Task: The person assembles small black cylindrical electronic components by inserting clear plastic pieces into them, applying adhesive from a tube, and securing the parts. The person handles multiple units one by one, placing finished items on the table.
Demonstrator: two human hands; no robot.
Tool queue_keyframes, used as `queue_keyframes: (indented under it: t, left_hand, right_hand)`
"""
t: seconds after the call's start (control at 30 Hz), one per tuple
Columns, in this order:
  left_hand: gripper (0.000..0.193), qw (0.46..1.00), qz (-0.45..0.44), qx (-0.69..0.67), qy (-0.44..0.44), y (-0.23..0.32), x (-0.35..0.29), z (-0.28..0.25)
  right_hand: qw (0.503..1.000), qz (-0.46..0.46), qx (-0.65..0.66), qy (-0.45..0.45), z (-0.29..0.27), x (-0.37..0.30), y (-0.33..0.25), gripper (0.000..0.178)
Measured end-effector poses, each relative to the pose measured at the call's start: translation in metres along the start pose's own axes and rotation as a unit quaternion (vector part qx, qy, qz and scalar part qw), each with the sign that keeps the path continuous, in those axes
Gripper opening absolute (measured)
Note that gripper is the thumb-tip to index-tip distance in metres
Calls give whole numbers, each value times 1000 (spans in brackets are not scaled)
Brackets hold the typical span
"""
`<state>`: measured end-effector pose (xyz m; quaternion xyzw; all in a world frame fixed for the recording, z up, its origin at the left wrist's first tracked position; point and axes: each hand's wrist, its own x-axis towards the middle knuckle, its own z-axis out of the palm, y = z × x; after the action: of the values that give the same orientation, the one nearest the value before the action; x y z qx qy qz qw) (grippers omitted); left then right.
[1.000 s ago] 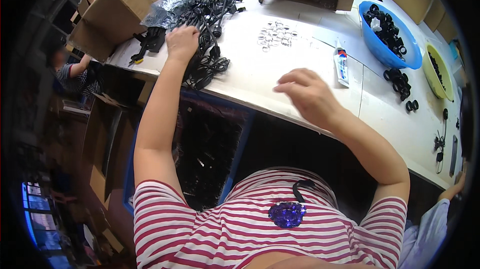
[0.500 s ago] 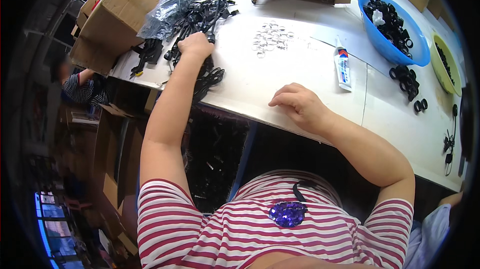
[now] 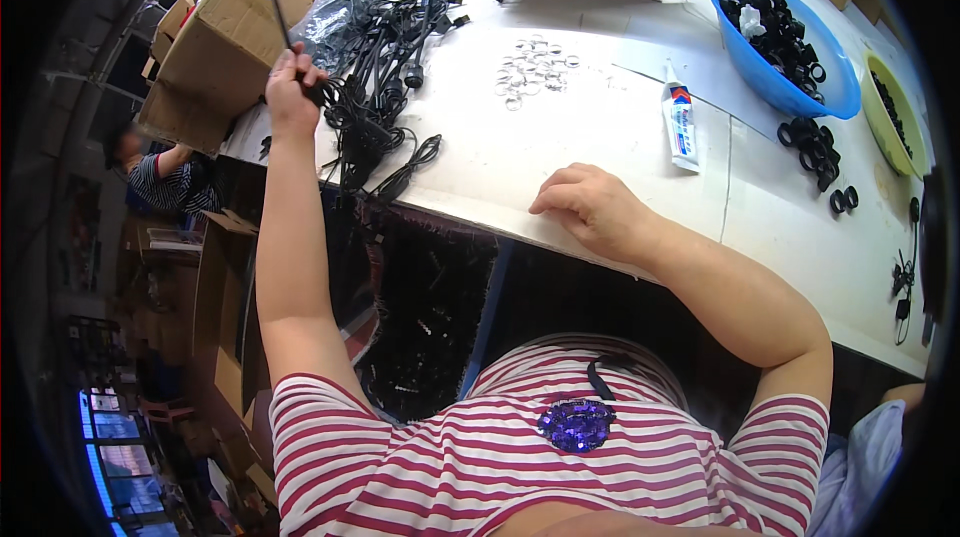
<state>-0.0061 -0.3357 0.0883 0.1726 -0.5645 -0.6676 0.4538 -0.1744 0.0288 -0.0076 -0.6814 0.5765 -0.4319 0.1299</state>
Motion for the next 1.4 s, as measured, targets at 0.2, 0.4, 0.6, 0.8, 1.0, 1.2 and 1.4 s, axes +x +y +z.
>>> queue_keyframes:
  t: [0.2, 0.4, 0.6, 0.8, 1.0, 1.2, 1.4]
  left_hand:
    - [18, 987, 119, -76, -80, 53, -46, 26]
    - [20, 939, -60, -265, -209, 88, -80, 42]
    - [11, 980, -68, -121, -145, 35, -166, 102]
    - [9, 986, -115, -16, -119, -37, -250, 146]
    - [50, 968, -123, -206, -78, -59, -266, 157]
    - [50, 923, -117, -338, -140, -63, -275, 165]
    - [49, 941, -89, -293, -142, -55, -281, 182]
  right_hand:
    - [1000, 7, 1, -11, 1, 0, 1, 13]
    - [999, 16, -26, -14, 1, -1, -3, 10]
    - [977, 89, 169, 90, -5, 4, -43, 35]
    - [961, 162, 222, 36, 18, -21, -85, 56]
    - [948, 218, 203, 112, 41, -84, -71, 18]
    - [949, 178, 250, 70, 62, -137, -56, 31]
    - [948, 290, 128, 19, 57, -161, -50, 52]
